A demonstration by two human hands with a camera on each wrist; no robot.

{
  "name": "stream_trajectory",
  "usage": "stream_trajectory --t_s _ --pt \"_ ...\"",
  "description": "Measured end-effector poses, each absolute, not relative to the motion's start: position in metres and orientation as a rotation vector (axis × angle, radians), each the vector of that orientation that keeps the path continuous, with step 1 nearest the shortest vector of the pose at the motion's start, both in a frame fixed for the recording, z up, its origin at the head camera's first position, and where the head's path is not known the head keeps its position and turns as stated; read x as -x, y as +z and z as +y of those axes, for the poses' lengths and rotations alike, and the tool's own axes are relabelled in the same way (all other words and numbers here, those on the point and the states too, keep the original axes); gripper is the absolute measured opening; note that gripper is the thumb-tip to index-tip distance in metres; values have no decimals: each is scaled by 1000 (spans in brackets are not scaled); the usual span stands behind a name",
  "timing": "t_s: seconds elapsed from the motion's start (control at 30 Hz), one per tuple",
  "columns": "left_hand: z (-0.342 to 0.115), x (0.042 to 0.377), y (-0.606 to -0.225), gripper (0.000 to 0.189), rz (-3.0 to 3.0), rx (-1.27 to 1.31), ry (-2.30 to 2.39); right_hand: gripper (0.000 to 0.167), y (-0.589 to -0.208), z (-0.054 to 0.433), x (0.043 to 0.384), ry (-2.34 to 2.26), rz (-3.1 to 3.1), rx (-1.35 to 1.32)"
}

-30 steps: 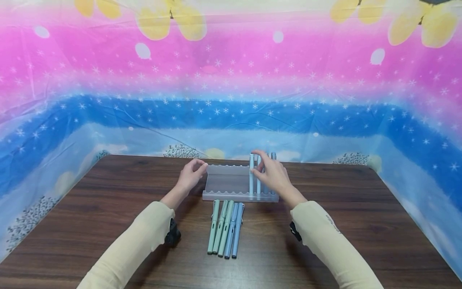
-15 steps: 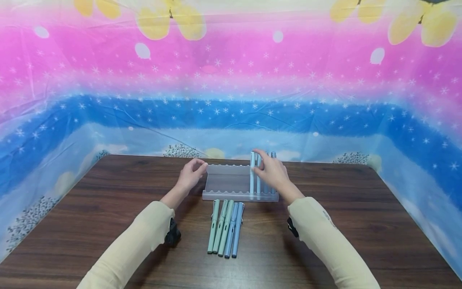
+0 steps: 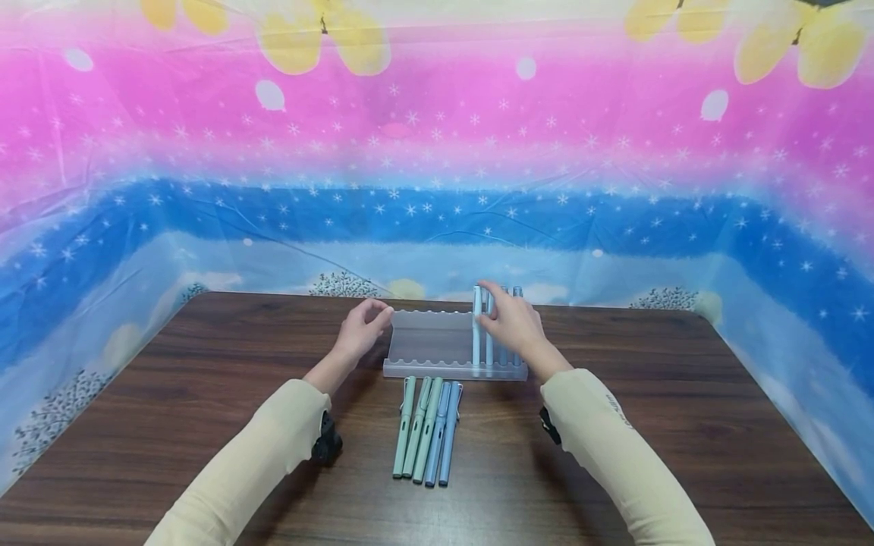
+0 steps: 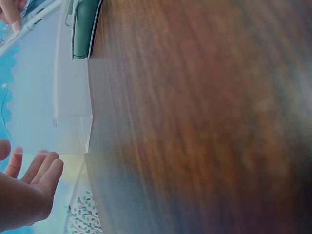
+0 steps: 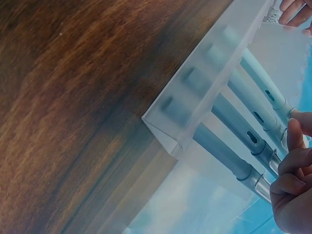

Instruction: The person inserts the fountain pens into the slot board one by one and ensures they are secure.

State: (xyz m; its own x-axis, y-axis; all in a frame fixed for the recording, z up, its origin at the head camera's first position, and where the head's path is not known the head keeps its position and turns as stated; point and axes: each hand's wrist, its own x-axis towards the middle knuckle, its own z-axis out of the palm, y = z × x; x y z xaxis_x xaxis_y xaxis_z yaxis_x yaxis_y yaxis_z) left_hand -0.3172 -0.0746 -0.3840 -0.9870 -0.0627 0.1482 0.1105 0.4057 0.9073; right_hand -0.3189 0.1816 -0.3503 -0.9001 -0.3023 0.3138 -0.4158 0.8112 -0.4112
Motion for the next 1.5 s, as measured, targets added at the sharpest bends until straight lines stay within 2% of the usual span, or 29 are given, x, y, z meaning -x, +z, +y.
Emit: stream_trajectory --t_s 0.67,1.5 --pt "-74 316 -383 22 -2491 50 -1626 58 -352 180 316 702 -2705 -562" --pt "-75 317 -385 22 -2475 53 -1631 38 -376 184 276 747 -2668 -738"
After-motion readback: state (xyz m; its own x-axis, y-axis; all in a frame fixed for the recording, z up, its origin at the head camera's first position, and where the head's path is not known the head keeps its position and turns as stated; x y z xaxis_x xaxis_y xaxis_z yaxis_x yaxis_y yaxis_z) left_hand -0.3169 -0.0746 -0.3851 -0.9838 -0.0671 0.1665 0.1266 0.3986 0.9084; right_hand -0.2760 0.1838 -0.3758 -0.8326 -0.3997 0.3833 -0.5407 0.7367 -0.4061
